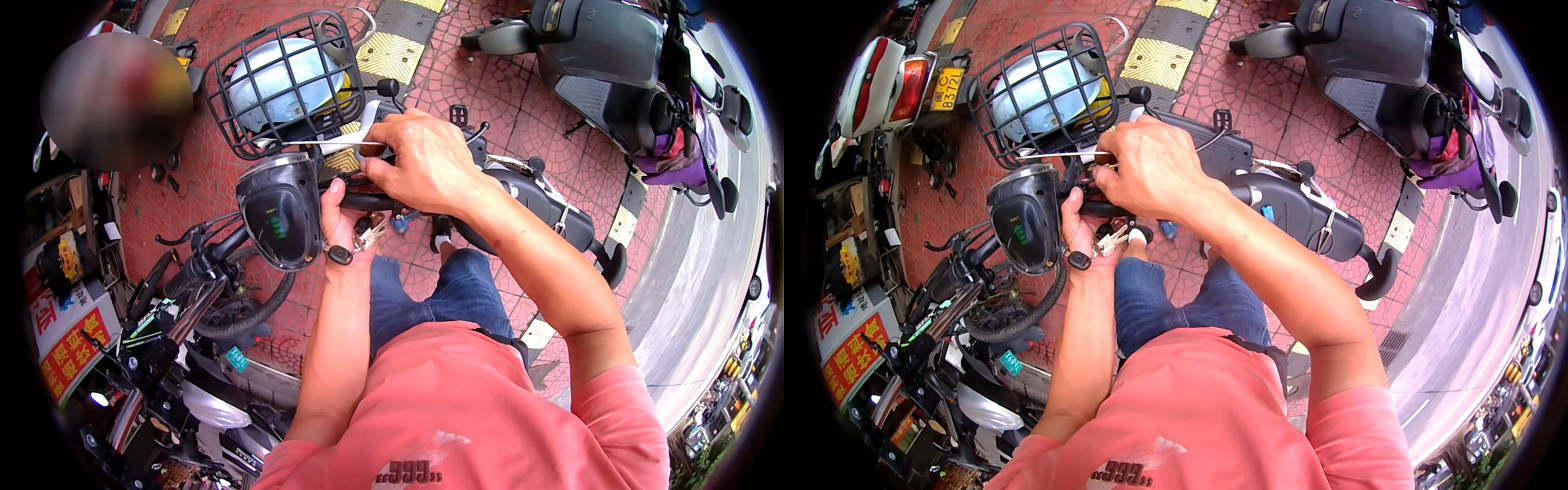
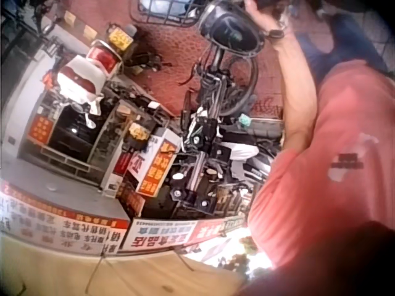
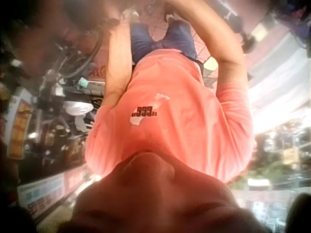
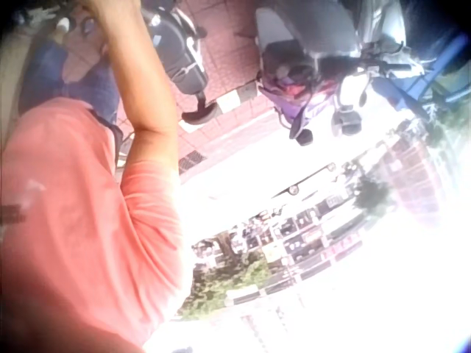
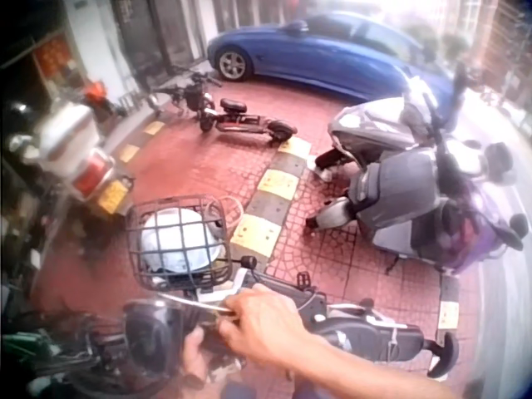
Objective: The person unscrews the front panel of a scooter using a screwdriver, manipulates the seat, retrieves a pair of pliers and a hammer from a repair shop, and uses the tools to work on components located on the ground.
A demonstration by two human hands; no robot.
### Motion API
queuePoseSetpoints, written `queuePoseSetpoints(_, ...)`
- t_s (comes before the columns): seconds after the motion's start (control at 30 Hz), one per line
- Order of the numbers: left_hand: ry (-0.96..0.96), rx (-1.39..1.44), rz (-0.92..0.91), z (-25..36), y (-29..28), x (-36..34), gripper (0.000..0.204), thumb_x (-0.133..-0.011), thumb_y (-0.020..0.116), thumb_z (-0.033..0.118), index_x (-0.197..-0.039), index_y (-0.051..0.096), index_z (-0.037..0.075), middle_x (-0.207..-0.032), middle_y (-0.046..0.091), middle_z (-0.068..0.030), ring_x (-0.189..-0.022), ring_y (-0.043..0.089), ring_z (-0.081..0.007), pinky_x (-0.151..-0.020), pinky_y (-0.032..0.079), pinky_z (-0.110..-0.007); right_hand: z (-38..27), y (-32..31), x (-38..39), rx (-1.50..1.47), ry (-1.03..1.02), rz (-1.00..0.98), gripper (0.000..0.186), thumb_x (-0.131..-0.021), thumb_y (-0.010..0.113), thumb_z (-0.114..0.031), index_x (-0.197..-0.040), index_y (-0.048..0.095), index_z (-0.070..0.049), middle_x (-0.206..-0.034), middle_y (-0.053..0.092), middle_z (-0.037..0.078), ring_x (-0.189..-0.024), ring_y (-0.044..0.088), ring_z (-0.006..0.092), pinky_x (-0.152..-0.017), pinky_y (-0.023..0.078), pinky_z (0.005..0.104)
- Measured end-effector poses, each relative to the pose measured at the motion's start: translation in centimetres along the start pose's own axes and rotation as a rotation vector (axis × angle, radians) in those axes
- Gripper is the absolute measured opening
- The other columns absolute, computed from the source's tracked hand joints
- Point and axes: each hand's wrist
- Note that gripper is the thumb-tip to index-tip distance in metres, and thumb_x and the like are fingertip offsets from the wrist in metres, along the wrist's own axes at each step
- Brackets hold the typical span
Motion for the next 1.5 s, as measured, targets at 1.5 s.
queuePoseSetpoints(1.5,0.069,-0.119,0.036,0.0,1.1,0.4,0.056,-0.094,0.062,0.046,-0.126,0.061,0.0,-0.105,0.073,-0.0125,-0.092,0.071,-0.0224,-0.08,0.059,-0.035,-3.3,-3.6,-0.7,-0.692,0.526,-0.604,0.033,-0.091,0.052,-0.018,-0.112,0.068,0.002,-0.073,0.072,0.008,-0.056,0.061,0.0123,-0.055,0.05,0.0302)
Point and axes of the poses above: each hand's wrist, its own x-axis away from the middle knuckle, its own y-axis out of the palm, z = x × y
